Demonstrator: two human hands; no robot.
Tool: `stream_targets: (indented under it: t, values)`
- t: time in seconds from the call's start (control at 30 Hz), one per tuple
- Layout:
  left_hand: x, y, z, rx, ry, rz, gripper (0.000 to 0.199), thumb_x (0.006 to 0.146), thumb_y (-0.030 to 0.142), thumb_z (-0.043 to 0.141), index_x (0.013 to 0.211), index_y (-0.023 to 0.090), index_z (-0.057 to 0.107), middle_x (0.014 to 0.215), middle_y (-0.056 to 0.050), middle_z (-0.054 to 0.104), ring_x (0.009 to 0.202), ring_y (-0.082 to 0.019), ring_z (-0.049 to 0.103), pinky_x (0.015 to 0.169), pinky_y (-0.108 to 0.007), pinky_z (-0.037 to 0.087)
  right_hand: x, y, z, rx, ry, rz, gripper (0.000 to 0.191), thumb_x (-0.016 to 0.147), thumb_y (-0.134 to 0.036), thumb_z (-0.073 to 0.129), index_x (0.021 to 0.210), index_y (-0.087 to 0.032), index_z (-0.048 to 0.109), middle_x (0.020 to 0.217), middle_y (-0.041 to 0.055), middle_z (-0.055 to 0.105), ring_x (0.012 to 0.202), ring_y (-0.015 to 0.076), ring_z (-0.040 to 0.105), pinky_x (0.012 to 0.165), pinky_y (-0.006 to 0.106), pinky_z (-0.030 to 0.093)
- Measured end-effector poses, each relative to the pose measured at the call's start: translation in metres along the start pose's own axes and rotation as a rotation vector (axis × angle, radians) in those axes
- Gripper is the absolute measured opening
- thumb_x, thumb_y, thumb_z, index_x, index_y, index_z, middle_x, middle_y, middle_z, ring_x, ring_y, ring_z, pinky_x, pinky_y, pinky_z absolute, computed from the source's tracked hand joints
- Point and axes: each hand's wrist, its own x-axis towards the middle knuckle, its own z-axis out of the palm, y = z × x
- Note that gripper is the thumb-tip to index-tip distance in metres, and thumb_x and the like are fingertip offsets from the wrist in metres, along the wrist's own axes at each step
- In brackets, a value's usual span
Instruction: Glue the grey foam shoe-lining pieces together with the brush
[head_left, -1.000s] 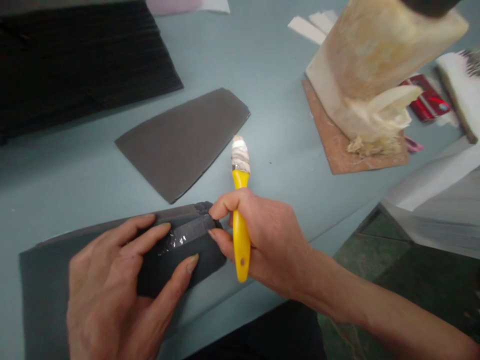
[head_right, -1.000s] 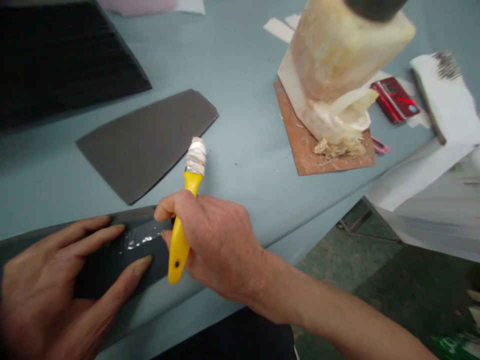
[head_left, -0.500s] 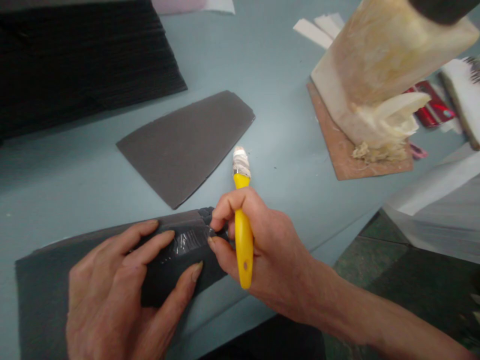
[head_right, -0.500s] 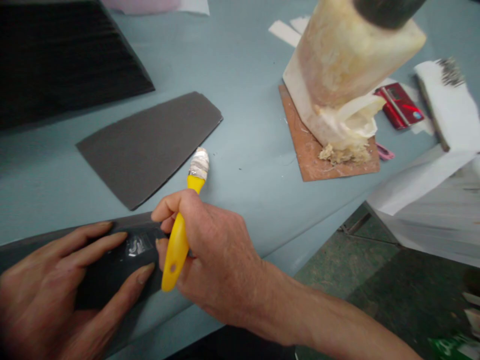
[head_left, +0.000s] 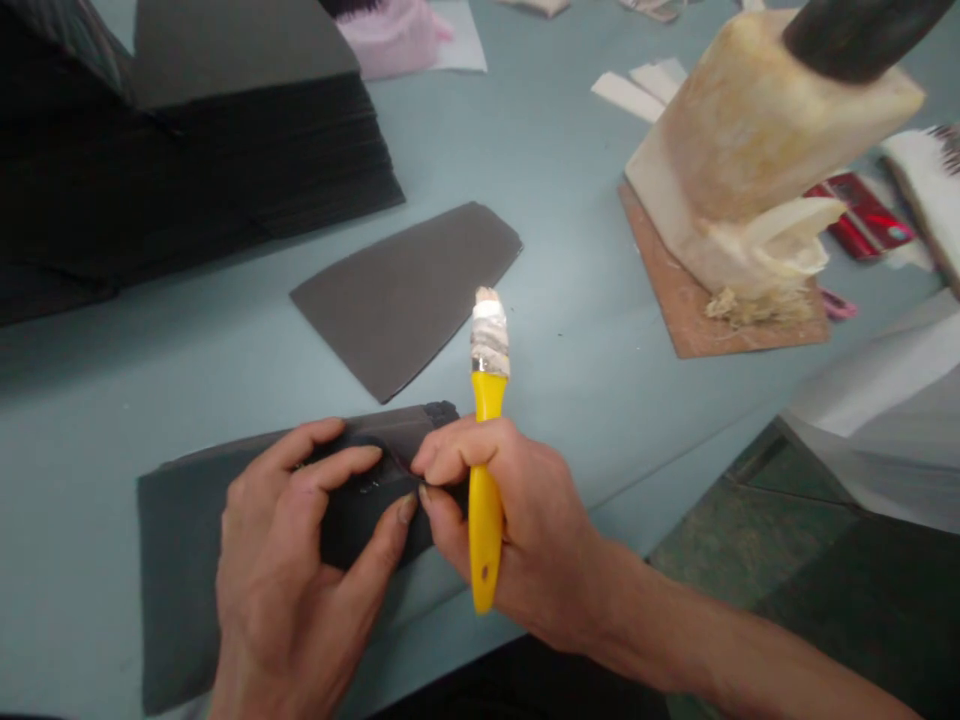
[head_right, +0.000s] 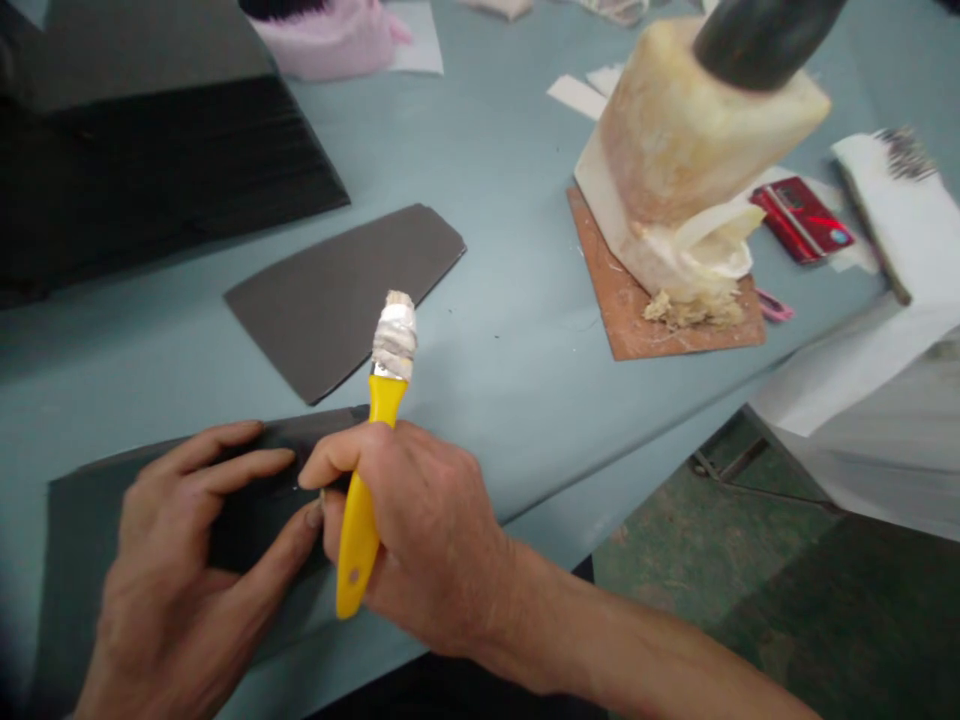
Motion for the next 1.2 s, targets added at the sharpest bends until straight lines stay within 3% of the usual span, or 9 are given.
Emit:
stream_targets:
  t: [0.17,0.3,0.67,0.97,1.2]
  values:
    - [0.003,0.005,-0.004,-0.099,0.05,0.037,0.004,0.105,0.025,0.058,0.106,0.026,0.062,0.111,-0.005,0.065,0.112,-0.026,0.062,0.1,-0.047,0.048,-0.006,-0.005,0.01,-0.016,0.02,-0.042,0.021,0.098,-0.014,0.063,0.11,-0.027,0.051,0.099,0.0009,0.076,0.092,0.0155,0.078,0.088,0.029,0.063]
    - [0.005,0.007,-0.009,-0.15,0.03,0.115,0.008,0.102,0.02,0.057,0.1,0.027,0.059,0.098,0.0,0.065,0.106,-0.022,0.062,0.11,-0.045,0.047,-0.008,-0.008,0.011,-0.038,0.014,-0.041,0.023,0.095,-0.013,0.064,0.109,-0.027,0.051,0.097,0.0002,0.077,0.09,0.016,0.079,0.085,0.028,0.063]
    - [0.002,0.005,-0.016,-0.252,-0.071,0.088,0.005,0.104,0.026,0.056,0.101,0.027,0.06,0.104,-0.001,0.066,0.117,-0.022,0.059,0.118,-0.046,0.041,-0.015,-0.009,0.011,-0.08,0.008,-0.08,0.02,0.095,-0.012,0.064,0.105,-0.026,0.055,0.101,0.0011,0.08,0.094,0.0165,0.079,0.085,0.03,0.061]
    - [-0.001,0.002,-0.018,-0.284,-0.087,-0.013,0.014,0.104,0.031,0.057,0.092,0.028,0.062,0.104,-0.001,0.069,0.128,-0.027,0.059,0.105,-0.047,0.044,-0.016,-0.007,0.015,-0.065,0.018,-0.093,0.018,0.096,-0.011,0.065,0.103,-0.025,0.056,0.101,0.0026,0.079,0.093,0.0176,0.078,0.085,0.031,0.06]
    - [0.0,0.005,-0.017,-0.284,-0.09,-0.047,0.019,0.105,0.031,0.056,0.091,0.028,0.067,0.107,-0.001,0.072,0.129,-0.026,0.059,0.106,-0.047,0.044,-0.015,-0.004,0.014,-0.07,0.015,-0.081,0.01,0.101,-0.015,0.062,0.103,-0.025,0.058,0.093,0.0014,0.076,0.089,0.0168,0.076,0.084,0.03,0.06]
